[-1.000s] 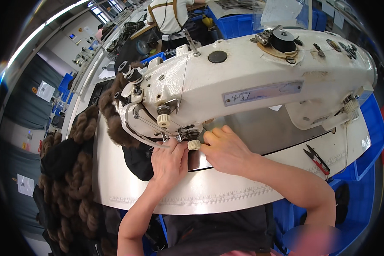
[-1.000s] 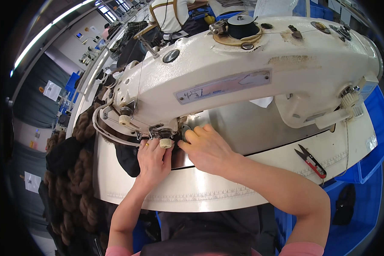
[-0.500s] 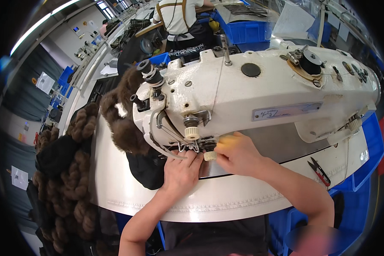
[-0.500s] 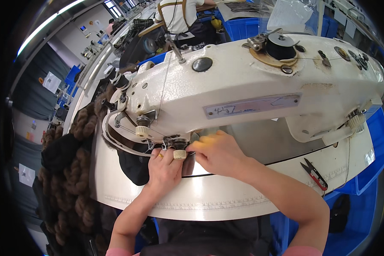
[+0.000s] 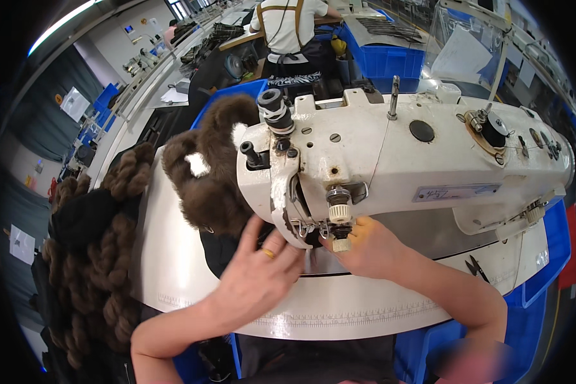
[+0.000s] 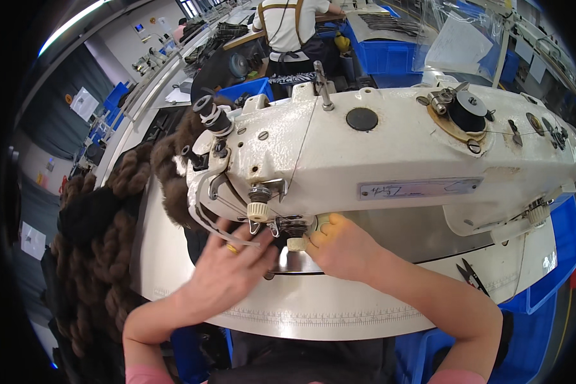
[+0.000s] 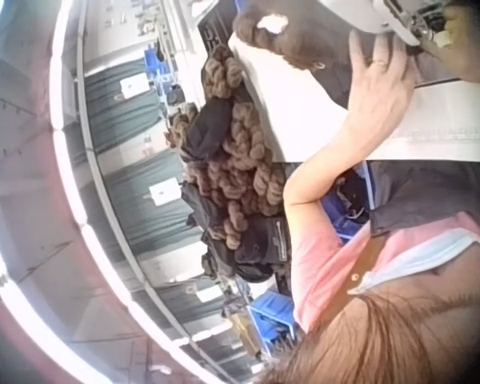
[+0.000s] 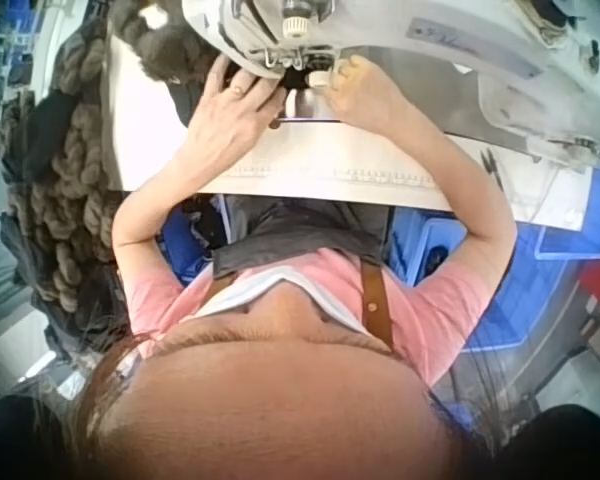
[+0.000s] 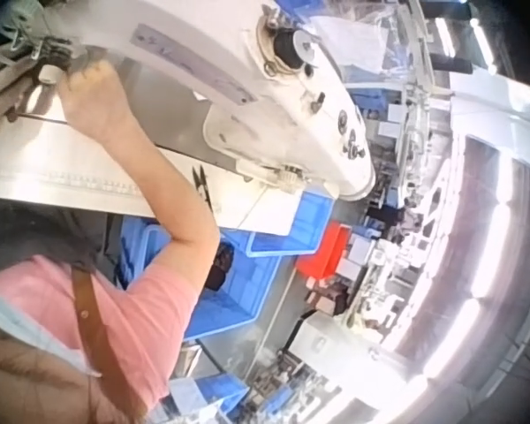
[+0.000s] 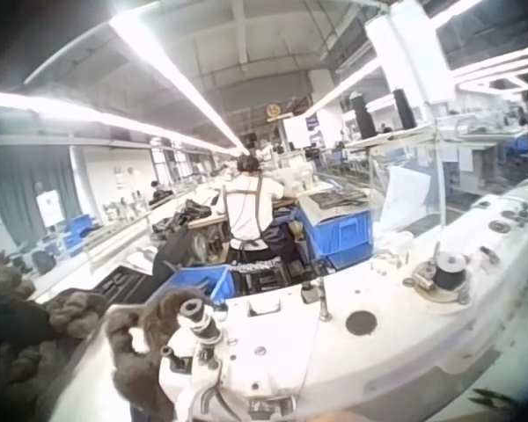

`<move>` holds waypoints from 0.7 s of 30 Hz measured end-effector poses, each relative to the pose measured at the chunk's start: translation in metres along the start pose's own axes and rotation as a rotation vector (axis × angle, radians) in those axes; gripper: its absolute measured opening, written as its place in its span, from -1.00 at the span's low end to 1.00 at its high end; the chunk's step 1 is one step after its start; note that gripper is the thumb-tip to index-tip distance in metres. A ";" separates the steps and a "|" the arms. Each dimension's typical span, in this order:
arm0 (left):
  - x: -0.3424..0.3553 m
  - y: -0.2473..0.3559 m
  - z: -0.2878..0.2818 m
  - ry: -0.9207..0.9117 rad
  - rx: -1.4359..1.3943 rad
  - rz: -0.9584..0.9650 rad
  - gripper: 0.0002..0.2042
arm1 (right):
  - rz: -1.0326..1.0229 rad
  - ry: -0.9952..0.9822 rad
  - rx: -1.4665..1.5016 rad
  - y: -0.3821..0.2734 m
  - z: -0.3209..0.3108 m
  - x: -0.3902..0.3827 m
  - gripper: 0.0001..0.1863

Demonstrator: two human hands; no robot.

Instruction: Sewing fur trim onto a black garment using an industrial sewing machine.

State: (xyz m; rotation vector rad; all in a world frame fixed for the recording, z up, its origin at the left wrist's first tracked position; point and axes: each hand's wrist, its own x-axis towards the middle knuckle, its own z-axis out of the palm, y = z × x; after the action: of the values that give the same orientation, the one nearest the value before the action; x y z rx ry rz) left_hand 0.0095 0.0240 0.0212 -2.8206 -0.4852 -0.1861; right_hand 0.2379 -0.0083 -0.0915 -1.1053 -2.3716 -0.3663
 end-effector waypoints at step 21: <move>0.022 -0.072 0.032 -0.007 -0.512 0.333 -0.68 | 0.051 -0.015 0.064 -0.003 -0.013 0.000 -0.87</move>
State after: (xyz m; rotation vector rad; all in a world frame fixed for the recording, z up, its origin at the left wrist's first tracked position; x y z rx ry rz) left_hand 0.0081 0.1056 0.0120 -3.3420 0.0532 -0.2630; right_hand 0.2392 -0.0154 -0.0808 -1.1402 -2.3460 -0.2634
